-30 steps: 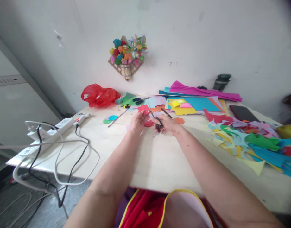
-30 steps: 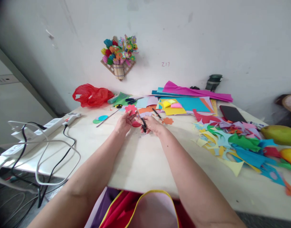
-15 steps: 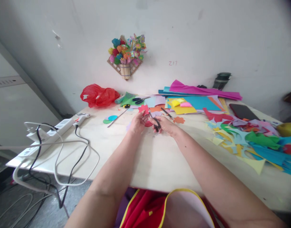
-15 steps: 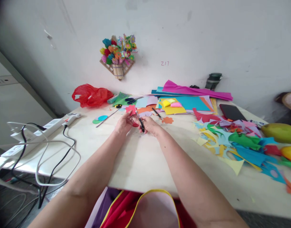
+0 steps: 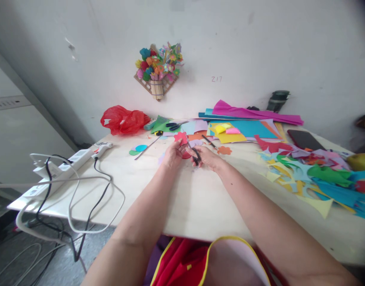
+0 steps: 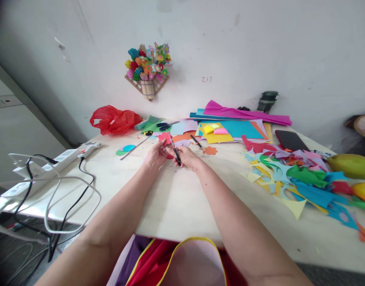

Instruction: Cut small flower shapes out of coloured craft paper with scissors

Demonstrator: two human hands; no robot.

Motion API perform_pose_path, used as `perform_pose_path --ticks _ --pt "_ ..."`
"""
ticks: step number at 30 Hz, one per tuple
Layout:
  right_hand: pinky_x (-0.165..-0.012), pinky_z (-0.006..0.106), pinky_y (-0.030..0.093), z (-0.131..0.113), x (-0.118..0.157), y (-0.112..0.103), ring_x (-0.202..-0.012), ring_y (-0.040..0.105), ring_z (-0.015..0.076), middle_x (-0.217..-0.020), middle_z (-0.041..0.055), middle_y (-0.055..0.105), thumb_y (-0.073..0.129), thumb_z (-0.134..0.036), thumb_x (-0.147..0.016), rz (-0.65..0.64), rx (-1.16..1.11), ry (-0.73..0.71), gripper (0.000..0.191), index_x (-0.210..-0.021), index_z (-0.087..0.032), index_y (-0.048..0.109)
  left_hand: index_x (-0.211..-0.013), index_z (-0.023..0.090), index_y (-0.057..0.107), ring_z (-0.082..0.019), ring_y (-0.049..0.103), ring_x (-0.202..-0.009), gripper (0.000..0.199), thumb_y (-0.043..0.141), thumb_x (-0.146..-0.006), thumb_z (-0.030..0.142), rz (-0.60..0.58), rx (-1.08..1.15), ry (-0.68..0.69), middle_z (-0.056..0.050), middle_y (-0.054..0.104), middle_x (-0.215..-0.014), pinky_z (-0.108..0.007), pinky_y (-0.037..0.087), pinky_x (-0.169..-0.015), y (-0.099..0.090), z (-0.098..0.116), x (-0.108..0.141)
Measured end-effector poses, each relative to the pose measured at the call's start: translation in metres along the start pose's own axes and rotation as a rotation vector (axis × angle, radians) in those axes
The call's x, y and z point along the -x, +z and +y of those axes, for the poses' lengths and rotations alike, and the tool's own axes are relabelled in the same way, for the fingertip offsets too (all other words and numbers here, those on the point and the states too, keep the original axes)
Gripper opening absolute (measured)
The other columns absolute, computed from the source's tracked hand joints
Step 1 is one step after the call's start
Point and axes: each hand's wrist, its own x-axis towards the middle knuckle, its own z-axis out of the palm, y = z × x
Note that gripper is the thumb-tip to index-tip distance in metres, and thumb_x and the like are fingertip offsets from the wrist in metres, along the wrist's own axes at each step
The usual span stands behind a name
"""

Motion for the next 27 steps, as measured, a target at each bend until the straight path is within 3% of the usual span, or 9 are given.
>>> perform_pose_path --ticks 11,17,22,27 --pt "-0.033 0.013 0.032 0.0019 -0.0001 0.0013 -0.042 0.056 0.0059 -0.057 -0.0041 0.059 0.071 -0.039 -0.089 -0.002 -0.008 -0.018 0.031 -0.076 -0.016 0.056 -0.091 0.012 0.071 -0.013 0.071 -0.068 0.011 0.063 -0.085 0.008 -0.012 0.007 0.013 -0.007 0.075 -0.081 -0.021 0.054 -0.074 0.0004 -0.0006 -0.0003" --pt "-0.033 0.013 0.032 0.0028 -0.0009 0.0008 -0.041 0.055 0.0056 -0.057 -0.0039 0.058 0.072 -0.04 -0.088 -0.007 -0.005 -0.036 0.032 -0.074 -0.016 0.056 -0.1 0.014 0.071 -0.016 0.074 -0.081 0.017 0.064 -0.084 0.01 -0.011 -0.008 0.015 -0.007 0.077 -0.086 -0.024 0.056 -0.08 -0.0015 -0.001 -0.0016" --pt "-0.032 0.013 0.031 0.004 -0.0024 0.0008 -0.04 0.053 0.0052 -0.055 -0.0048 0.056 0.071 -0.037 -0.089 -0.007 -0.011 -0.033 0.032 -0.072 -0.016 0.053 -0.095 0.013 0.071 -0.018 0.074 -0.087 0.014 0.063 -0.085 0.009 -0.009 -0.005 0.014 -0.009 0.077 -0.09 -0.024 0.056 -0.08 -0.0005 -0.0006 -0.0003" --pt "-0.032 0.013 0.03 0.0054 -0.0036 0.0002 -0.039 0.052 0.0045 -0.055 -0.0057 0.056 0.07 -0.033 -0.091 -0.024 -0.024 -0.043 0.029 -0.073 -0.016 0.053 -0.094 0.014 0.071 -0.017 0.074 -0.085 0.014 0.063 -0.084 0.008 -0.002 0.003 0.021 -0.008 0.077 -0.089 -0.024 0.056 -0.082 0.0012 0.0 0.0008"
